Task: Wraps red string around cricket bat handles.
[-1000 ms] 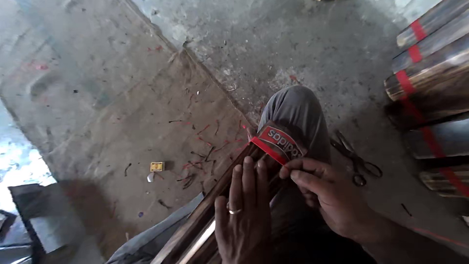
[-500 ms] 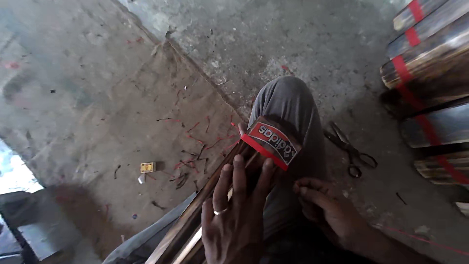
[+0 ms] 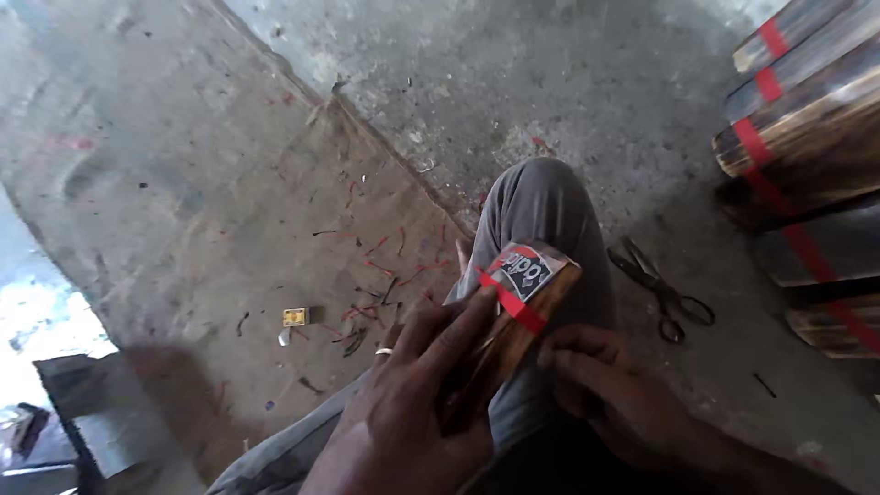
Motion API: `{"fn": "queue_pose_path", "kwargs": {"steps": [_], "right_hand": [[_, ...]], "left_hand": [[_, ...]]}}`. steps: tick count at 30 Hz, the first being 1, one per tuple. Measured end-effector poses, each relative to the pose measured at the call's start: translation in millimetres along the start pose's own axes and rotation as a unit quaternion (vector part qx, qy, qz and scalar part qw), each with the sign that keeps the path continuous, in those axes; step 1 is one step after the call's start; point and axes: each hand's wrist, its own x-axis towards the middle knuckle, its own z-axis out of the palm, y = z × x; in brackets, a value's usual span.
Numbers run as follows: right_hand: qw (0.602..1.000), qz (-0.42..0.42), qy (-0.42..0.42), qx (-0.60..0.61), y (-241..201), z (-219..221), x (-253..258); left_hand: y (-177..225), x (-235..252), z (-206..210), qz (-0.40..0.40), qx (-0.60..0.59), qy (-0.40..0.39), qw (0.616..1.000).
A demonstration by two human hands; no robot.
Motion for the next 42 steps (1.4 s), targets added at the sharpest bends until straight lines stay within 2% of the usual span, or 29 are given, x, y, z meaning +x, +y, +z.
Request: {"fn": "queue_pose_path", "kwargs": {"steps": [3,5,6,8,10,11,13,15,19,24,28,31,33,36,37,39,41,42], "right_hand": [[0.999,-0.03,-0.016,-0.007,-8,9,3],[0.999,-0.023,0.002,-0.028,-7,9,7],[0.999,-0.015,0.011,-0.04,-4,6,11],[0.997,0.005,0.032,-0.065,1,1,21],[0.993,0.024,0.065,-0.096,1,1,28],[0.99,0.03,0.078,-0.115,1,3,30],[0.985,0.033,0.093,-0.139,3,6,28],[0.984,0.045,0.108,-0.132,11,0,16],[0.979,0.065,0.169,-0.097,25,-25,-13],[0.983,0.055,0.162,-0.064,24,-29,-16],[0.991,0.031,0.093,-0.085,12,-23,-10],[0.996,0.024,0.04,-0.076,-6,-6,-6],[0.998,0.011,0.013,-0.054,-13,4,-3],[1.0,0.001,-0.014,-0.021,-15,10,3],[1.0,0.01,-0.014,-0.01,-14,10,5],[0.999,0.037,0.001,-0.003,-10,10,13],[0.999,0.049,0.015,-0.013,-12,10,22],[0.998,0.059,0.021,-0.013,-13,11,25]], "left_hand": [[-12,0,-4,-0.013,-0.191,-0.096,0.977],[-19,0,1,-0.03,-0.253,-0.105,0.961],[-22,0,3,-0.03,-0.239,-0.076,0.967],[-19,-5,4,-0.029,-0.116,0.049,0.992],[-10,-10,26,-0.038,0.076,0.181,0.98],[-6,-11,45,-0.052,0.15,0.199,0.967],[-2,-10,88,-0.097,0.258,0.187,0.943],[-10,-5,115,-0.114,0.296,0.211,0.925],[-13,-2,115,-0.113,0.288,0.219,0.925],[-16,-4,103,-0.107,0.273,0.2,0.935],[-14,-15,70,-0.095,0.164,0.116,0.975],[-9,-28,31,-0.107,-0.011,-0.026,0.994],[-8,-32,10,-0.112,-0.148,-0.118,0.976],[-16,-33,0,-0.093,-0.275,-0.192,0.937],[-22,-33,1,-0.093,-0.286,-0.186,0.935],[-27,-37,4,-0.089,-0.255,-0.104,0.957],[-18,-44,7,-0.078,-0.109,0.036,0.99],[-6,-46,15,-0.07,-0.008,0.109,0.992]]}}
